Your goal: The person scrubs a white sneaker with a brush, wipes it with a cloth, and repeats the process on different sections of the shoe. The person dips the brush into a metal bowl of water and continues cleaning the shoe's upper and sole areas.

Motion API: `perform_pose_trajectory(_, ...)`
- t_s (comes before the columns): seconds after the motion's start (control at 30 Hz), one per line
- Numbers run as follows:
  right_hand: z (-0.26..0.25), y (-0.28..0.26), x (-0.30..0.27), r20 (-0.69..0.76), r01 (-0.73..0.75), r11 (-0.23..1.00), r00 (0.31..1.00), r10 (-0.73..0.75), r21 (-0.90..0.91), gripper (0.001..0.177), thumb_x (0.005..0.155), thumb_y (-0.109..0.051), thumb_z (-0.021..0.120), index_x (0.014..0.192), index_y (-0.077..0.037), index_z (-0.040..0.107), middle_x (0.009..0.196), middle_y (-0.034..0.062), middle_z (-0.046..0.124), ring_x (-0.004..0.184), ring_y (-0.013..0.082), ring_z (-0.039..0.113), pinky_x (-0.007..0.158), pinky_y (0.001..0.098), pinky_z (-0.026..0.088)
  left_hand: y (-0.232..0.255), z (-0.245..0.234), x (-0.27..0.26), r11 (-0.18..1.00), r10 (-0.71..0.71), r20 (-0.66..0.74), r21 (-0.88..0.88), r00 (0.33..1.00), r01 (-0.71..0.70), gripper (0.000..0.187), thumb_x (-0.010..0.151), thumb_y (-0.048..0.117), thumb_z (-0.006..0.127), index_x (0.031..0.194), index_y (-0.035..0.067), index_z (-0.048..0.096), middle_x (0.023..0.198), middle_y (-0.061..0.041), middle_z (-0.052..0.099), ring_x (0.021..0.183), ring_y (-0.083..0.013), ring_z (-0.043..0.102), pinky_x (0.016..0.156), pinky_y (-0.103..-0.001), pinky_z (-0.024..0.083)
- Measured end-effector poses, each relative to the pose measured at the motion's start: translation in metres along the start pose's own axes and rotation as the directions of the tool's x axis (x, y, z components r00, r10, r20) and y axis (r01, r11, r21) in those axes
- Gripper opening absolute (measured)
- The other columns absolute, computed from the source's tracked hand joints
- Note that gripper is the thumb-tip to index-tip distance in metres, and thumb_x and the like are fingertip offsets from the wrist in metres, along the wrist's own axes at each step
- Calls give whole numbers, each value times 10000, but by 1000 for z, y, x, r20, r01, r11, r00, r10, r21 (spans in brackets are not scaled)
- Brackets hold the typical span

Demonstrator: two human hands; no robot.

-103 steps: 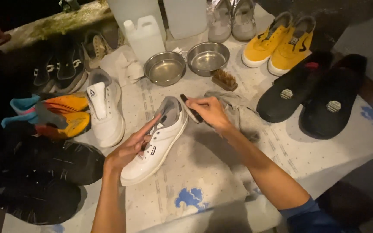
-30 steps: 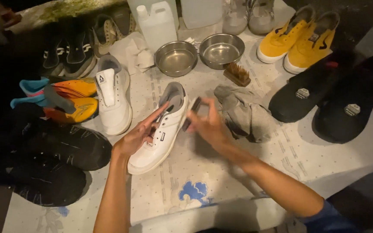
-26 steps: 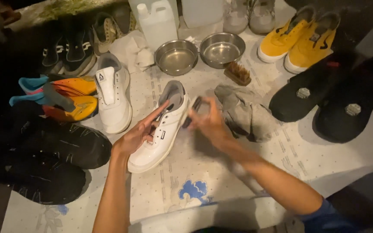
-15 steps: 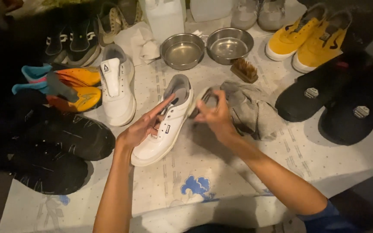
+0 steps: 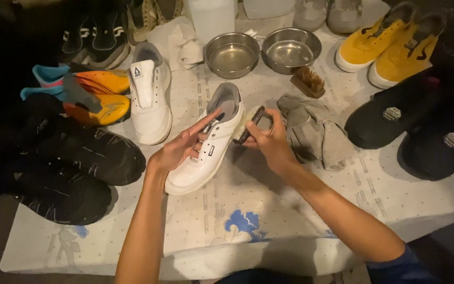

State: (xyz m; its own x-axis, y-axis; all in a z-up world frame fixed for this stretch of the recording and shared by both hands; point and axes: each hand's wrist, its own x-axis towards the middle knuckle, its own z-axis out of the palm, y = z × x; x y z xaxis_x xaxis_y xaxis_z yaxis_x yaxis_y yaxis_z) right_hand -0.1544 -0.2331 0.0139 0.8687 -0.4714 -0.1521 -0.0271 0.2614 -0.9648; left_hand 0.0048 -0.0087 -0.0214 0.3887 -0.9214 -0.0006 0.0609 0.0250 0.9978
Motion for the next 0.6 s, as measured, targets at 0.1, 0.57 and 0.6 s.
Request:
perform_pose_trajectory(0.1, 37, -70, -95, 19, -79, 981, 996, 83, -179, 697, 847, -286, 743, 1437, -82, 433, 1029, 316, 664, 896, 406, 744, 723, 534, 656, -3, 1, 0, 1000, -6, 8, -14, 1000, 6, 1212, 658, 907, 507, 1632, 252, 202, 1280, -201, 662, 1009, -285, 736, 778, -375, 628)
perform_pose_trajectory(0.57, 52, -45, -86, -39, -97, 983, 995, 92, -159, 664, 878, -307, 757, 1416, -90, 435, 1181, 308, 585, 1005, 403, 702, 776, 460, 645, 36, 27, -17, 986, 82, 12, -148, 997, -80, 1170, 726, 912, 465, 1645, 251, 168, 996, -59, 413, 789, -167, 421, 616, -267, 354)
perform_pose_trajectory(0.6, 51, -53, -89, -70, -83, 980, 995, 71, -180, 691, 891, -312, 733, 1453, -108, 386, 1185, 326, 579, 984, 412, 707, 779, 450, 646, 27, 23, -13, 986, 77, 6, -152, 997, -75, 1154, 732, 915, 442, 1644, 262, 170, 1118, -107, 484, 878, -209, 522, 674, -302, 446)
